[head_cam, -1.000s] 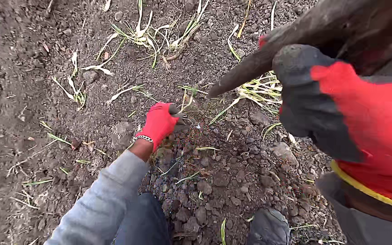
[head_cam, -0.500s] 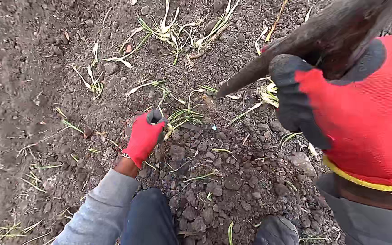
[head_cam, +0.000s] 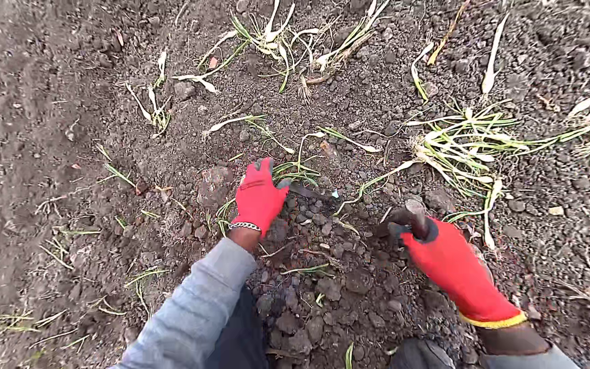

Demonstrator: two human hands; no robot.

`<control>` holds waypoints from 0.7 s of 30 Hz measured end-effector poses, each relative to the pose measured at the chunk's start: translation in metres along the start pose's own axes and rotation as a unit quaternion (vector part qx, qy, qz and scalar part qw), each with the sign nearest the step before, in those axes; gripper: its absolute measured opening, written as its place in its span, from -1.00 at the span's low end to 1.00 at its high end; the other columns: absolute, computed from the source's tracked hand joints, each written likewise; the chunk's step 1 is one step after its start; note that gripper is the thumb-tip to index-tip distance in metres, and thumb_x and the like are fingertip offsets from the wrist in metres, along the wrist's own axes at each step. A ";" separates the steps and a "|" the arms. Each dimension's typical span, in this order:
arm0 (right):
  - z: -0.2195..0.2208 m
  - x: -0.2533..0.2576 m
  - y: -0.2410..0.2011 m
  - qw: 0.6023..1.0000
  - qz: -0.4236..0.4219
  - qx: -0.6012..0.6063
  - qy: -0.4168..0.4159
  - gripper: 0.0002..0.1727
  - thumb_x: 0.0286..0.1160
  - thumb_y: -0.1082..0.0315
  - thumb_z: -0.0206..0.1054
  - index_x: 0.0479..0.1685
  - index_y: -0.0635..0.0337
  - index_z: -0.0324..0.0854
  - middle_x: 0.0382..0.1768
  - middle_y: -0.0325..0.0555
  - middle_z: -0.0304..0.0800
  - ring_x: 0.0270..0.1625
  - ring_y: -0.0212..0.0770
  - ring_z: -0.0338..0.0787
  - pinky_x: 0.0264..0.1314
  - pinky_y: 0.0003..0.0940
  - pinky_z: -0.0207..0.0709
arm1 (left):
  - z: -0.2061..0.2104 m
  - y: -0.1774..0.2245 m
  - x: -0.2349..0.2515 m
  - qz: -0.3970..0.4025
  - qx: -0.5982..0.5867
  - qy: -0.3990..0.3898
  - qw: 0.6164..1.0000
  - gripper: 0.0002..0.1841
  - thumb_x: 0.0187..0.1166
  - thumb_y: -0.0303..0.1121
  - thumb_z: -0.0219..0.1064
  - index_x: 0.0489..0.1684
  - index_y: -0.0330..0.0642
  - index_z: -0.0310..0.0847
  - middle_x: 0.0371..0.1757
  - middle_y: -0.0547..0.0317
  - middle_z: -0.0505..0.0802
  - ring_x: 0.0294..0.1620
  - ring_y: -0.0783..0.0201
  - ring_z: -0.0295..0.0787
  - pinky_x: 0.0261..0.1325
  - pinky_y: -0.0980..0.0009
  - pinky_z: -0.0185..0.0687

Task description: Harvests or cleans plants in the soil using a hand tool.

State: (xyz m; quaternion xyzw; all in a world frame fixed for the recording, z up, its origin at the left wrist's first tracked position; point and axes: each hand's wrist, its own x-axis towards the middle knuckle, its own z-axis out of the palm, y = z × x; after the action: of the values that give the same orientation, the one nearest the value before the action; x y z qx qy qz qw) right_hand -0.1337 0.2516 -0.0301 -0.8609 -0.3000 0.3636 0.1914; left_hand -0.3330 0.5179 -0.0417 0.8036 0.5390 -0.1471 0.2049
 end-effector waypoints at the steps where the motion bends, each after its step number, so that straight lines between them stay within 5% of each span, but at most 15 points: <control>1: 0.005 0.001 -0.001 1.000 0.000 -0.011 -0.004 -0.79 0.52 0.14 0.38 -0.14 0.08 0.72 -0.42 -0.03 0.74 -0.33 0.04 0.77 -0.28 0.24 0.58 | 0.000 -0.014 0.017 -0.017 0.035 -0.035 0.999 -0.37 0.54 -0.01 0.47 0.57 -0.09 0.51 0.37 -0.33 0.71 0.31 -0.31 0.74 0.26 -0.32 0.67; 4: 0.009 0.006 -0.013 0.999 0.014 -0.028 -0.026 -0.77 0.52 0.13 0.39 -0.08 0.07 0.73 -0.36 0.01 0.77 -0.24 0.09 0.79 -0.20 0.29 0.58 | -0.031 -0.029 0.056 0.058 0.108 -0.109 0.986 -0.62 0.54 -0.13 0.44 0.21 -0.12 0.72 0.13 -0.21 0.85 0.26 -0.26 0.78 0.25 -0.37 0.61; 6: 0.008 0.009 -0.016 0.999 0.026 -0.028 -0.039 -0.76 0.53 0.14 0.40 -0.06 0.10 0.73 -0.32 0.06 0.78 -0.20 0.12 0.80 -0.15 0.31 0.58 | -0.092 -0.022 0.059 0.119 0.049 -0.064 0.990 -0.68 0.66 -0.16 0.37 0.19 -0.14 0.76 0.07 -0.17 0.88 0.19 -0.19 0.81 0.28 -0.35 0.60; 8: 0.007 0.009 -0.015 0.998 0.029 -0.024 -0.041 -0.76 0.53 0.14 0.40 -0.09 0.12 0.72 -0.34 0.06 0.77 -0.20 0.12 0.78 -0.15 0.30 0.57 | -0.150 -0.014 0.048 0.137 -0.060 0.078 0.986 -0.59 0.68 -0.15 0.34 0.39 -0.15 0.66 0.15 -0.16 0.84 0.05 -0.04 0.87 0.20 -0.20 0.75; 10: 0.008 0.008 -0.014 0.999 0.027 -0.023 -0.039 -0.76 0.53 0.13 0.41 -0.12 0.13 0.72 -0.34 0.06 0.76 -0.20 0.12 0.78 -0.14 0.30 0.56 | -0.183 -0.006 0.038 0.121 -0.098 0.206 0.966 -0.25 0.59 -0.07 0.40 0.79 -0.07 0.23 0.55 -0.20 0.57 0.15 0.03 0.81 0.24 -0.03 0.76; 12: 0.008 0.011 -0.014 0.999 0.022 -0.023 -0.035 -0.78 0.53 0.15 0.41 -0.14 0.12 0.73 -0.36 0.04 0.76 -0.22 0.10 0.78 -0.16 0.27 0.57 | -0.169 -0.002 0.030 0.107 -0.074 0.226 0.965 -0.09 0.54 -0.01 0.45 0.89 -0.08 0.05 0.70 -0.28 0.40 0.19 -0.01 0.78 0.21 0.00 0.76; 15: 0.007 0.010 -0.014 0.998 0.027 -0.026 -0.047 -0.76 0.54 0.15 0.42 -0.14 0.15 0.70 -0.35 0.06 0.75 -0.21 0.11 0.77 -0.15 0.27 0.56 | -0.058 -0.010 0.016 0.086 0.055 0.044 0.994 -0.40 0.47 0.02 0.52 0.35 -0.23 0.65 0.32 -0.39 0.70 0.19 -0.28 0.78 0.19 -0.30 0.69; 17: -0.004 0.009 -0.022 0.998 0.022 -0.027 -0.057 -0.73 0.57 0.10 0.41 -0.14 0.13 0.71 -0.37 0.03 0.75 -0.23 0.08 0.78 -0.16 0.26 0.57 | 0.003 -0.012 0.013 0.060 0.122 -0.078 0.988 -0.61 0.54 -0.09 0.44 0.18 -0.13 0.77 0.24 -0.26 0.78 0.26 -0.26 0.76 0.23 -0.30 0.67; 21: -0.078 0.000 -0.077 0.993 -0.058 0.104 -0.008 -0.71 0.59 -0.06 0.37 -0.17 -0.05 0.69 -0.66 -0.24 0.60 -0.73 -0.25 0.55 -0.74 -0.20 0.47 | -0.009 -0.017 -0.014 0.137 0.039 -0.035 0.989 -0.79 0.62 -0.21 0.40 -0.04 -0.12 0.84 0.04 -0.12 0.86 0.18 -0.13 0.80 0.27 -0.19 0.67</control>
State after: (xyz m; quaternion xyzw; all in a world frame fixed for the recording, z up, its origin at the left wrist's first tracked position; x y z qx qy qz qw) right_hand -0.1050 0.3005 0.0644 -0.8144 -0.3115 0.3882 0.2982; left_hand -0.3542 0.5164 -0.0304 0.8715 0.4105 -0.1662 0.2105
